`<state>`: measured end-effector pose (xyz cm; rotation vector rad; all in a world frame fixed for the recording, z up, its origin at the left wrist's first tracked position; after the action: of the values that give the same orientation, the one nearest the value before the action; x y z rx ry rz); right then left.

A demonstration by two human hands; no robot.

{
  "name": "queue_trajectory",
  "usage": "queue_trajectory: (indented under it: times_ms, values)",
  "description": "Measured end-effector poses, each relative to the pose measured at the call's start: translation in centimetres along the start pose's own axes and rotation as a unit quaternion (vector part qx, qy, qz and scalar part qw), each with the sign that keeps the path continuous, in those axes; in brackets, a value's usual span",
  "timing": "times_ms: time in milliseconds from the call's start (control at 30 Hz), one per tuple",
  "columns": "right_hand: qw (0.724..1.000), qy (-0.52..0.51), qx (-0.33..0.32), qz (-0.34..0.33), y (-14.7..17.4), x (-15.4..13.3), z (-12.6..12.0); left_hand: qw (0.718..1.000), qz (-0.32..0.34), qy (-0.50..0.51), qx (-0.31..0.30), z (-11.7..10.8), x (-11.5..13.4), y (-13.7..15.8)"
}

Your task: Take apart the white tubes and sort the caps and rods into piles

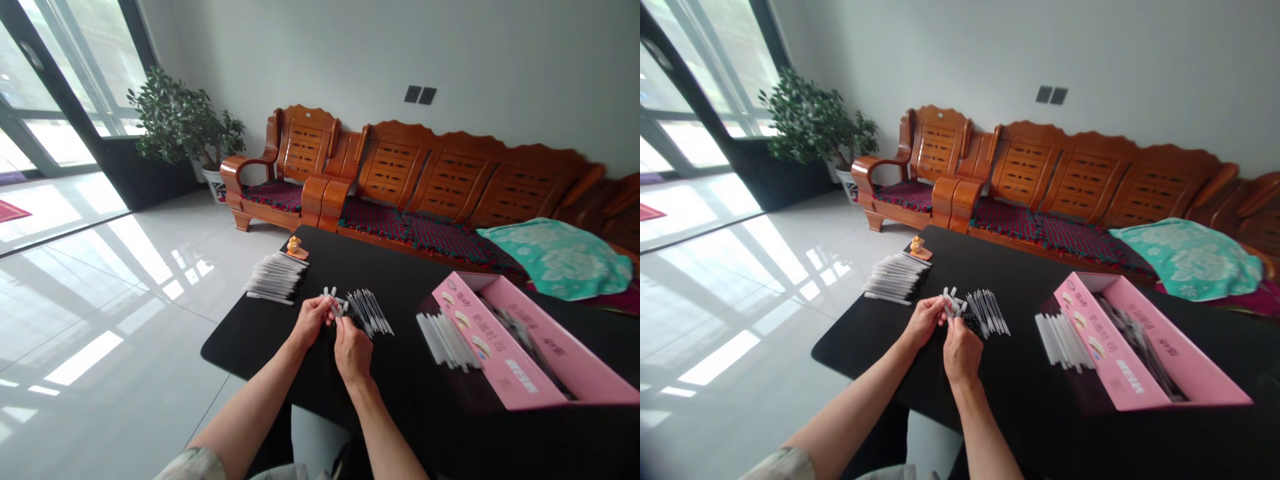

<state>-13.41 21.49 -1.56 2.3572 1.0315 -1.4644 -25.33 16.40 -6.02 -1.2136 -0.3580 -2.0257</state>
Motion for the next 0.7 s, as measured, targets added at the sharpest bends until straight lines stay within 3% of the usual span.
queue_trajectory:
  times_ms: [67, 100, 200, 233, 267, 300, 367, 433, 467, 533, 600, 700]
  values:
    - [0.99, -0.096, -0.073, 0.07, 0.2, 1.0, 1.6, 1.0, -0.012, 0.017, -0.015, 0.2, 0.0, 0.0]
    - [0.969, -0.169, -0.137, 0.118, 0.5, 1.6, 3.0, 0.999, -0.023, 0.026, -0.028, 0.3, -0.1, 0.1]
    - [0.845, -0.369, -0.317, 0.221, 2.6, 1.9, 6.4, 0.995, -0.058, 0.046, -0.064, 0.9, -0.6, 0.3]
    - [0.815, -0.407, -0.342, 0.231, 3.0, 1.7, 6.7, 0.995, -0.062, 0.044, -0.07, 1.0, -0.7, 0.4]
    - [0.807, -0.423, -0.342, 0.23, 3.0, 1.8, 6.5, 0.995, -0.06, 0.037, -0.071, 1.0, -0.7, 0.4]
    - [0.823, -0.415, -0.319, 0.221, 2.6, 2.2, 6.0, 0.996, -0.052, 0.024, -0.066, 0.9, -0.7, 0.3]
    - [0.905, -0.318, -0.234, 0.162, 1.3, 2.7, 4.2, 0.998, -0.034, -0.006, -0.046, 0.6, -0.7, 0.1]
    - [0.98, -0.141, -0.123, 0.062, 0.3, 2.0, 1.8, 0.999, -0.02, -0.021, -0.025, 0.4, -0.8, 0.0]
    - [0.996, -0.048, -0.074, 0.015, 0.2, 1.3, 1.0, 1.0, -0.014, -0.022, -0.015, 0.3, -0.8, 0.0]
    - [0.995, 0.093, -0.007, -0.039, 0.3, 0.1, 0.3, 1.0, -0.005, -0.019, 0.002, 0.1, -0.7, -0.1]
    - [0.989, 0.141, 0.026, -0.043, 0.6, -0.4, 0.2, 1.0, -0.001, -0.021, 0.012, 0.0, -0.5, -0.1]
    - [1.0, 0.018, -0.012, 0.019, 0.5, 0.5, 0.8, 1.0, -0.014, -0.014, 0.001, 0.0, -0.4, 0.0]
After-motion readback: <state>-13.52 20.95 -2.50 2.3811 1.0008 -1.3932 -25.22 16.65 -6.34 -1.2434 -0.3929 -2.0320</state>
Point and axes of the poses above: each hand's wrist, its own y-axis away from the middle knuckle, its own z-axis out of the palm, x = y × z, the point moved 10 cm from there along -y, towards the middle knuckle, and after that the axes turned 5 degrees about z, right-handed, at the moved point
